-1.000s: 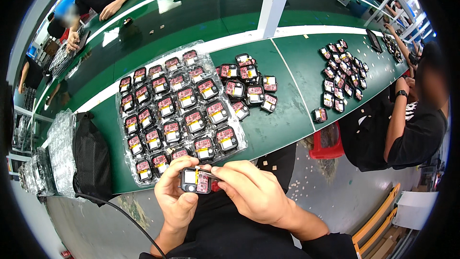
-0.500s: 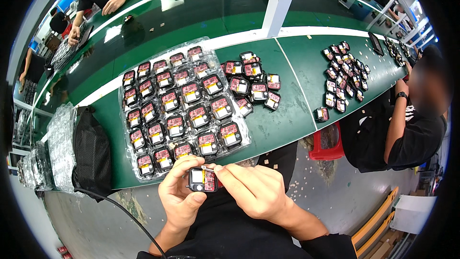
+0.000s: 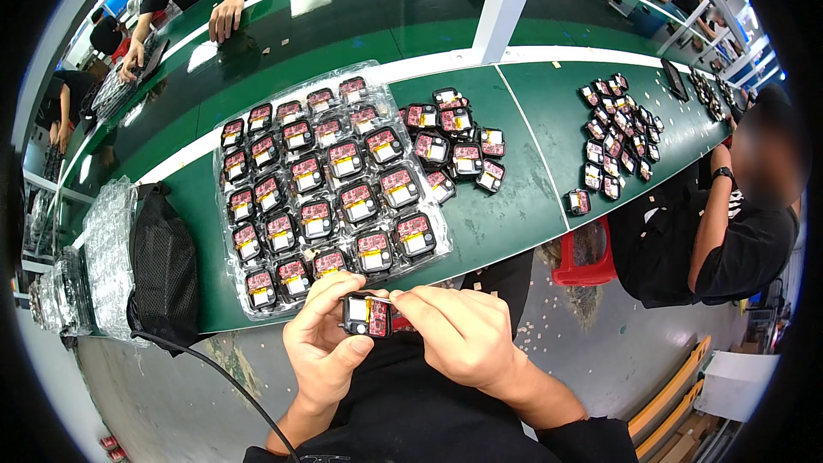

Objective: The recorder is assembling small electronic components on a production line, using tweezers to manipulate wires and small parts.

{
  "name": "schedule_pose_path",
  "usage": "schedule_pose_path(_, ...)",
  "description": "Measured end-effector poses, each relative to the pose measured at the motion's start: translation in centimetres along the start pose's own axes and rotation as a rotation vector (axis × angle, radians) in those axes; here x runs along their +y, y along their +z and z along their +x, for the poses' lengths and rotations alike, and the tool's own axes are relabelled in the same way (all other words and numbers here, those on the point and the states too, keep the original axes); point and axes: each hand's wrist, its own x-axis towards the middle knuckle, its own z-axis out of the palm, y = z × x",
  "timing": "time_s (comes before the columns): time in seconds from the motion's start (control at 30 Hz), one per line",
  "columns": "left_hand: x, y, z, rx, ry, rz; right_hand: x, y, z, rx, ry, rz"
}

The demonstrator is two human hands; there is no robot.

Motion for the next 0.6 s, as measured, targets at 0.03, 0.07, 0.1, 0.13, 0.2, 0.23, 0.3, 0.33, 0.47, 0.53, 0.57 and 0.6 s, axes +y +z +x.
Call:
schedule_pose_path(0.03,-0.01,-0.05,-0.04,0.0,0.0,0.004,-0.09,0.04,-0.04,0.013,-0.009,-0.01)
schedule_pose_path(0.07,0.06,-0.01,-0.05,0.001,-0.001,0.004,-0.16,0.06,-0.08,0.025,-0.017,-0.021)
schedule_pose_path(0.1,0.21,0.08,-0.05,0.0,-0.004,0.009,-0.21,0.03,-0.12,0.024,-0.017,-0.02)
schedule_pose_path(0.13,0.29,0.13,-0.07,-0.002,-0.007,0.015,-0.24,-0.03,-0.17,0.019,-0.017,-0.032)
schedule_pose_path(0.2,0.23,0.09,-0.14,0.009,-0.017,0.021,-0.3,-0.19,-0.23,0.012,-0.018,-0.043)
schedule_pose_path(0.23,0.19,0.09,-0.16,0.019,-0.026,0.027,-0.34,-0.29,-0.24,-0.002,-0.01,-0.053)
schedule_pose_path(0.3,0.16,0.1,-0.1,0.015,-0.023,0.026,-0.28,-0.27,-0.3,-0.017,-0.002,-0.064)
schedule_pose_path(0.33,0.14,0.12,-0.08,0.01,-0.02,0.025,-0.15,-0.09,-0.35,-0.002,-0.001,-0.034)
schedule_pose_path(0.47,0.14,0.25,-0.15,0.013,-0.037,0.019,0.01,0.15,-0.37,0.016,0.004,0.003)
schedule_pose_path(0.53,0.07,0.16,-0.19,0.011,-0.034,0.044,0.1,0.33,-0.46,0.022,0.001,0.003)
schedule_pose_path(0.57,0.14,0.19,-0.14,0.009,-0.035,0.043,0.14,0.37,-0.49,0.028,-0.003,0.004)
schedule_pose_path(0.6,0.28,0.22,-0.08,0.018,-0.05,0.02,0.14,0.33,-0.48,0.028,-0.003,0.005)
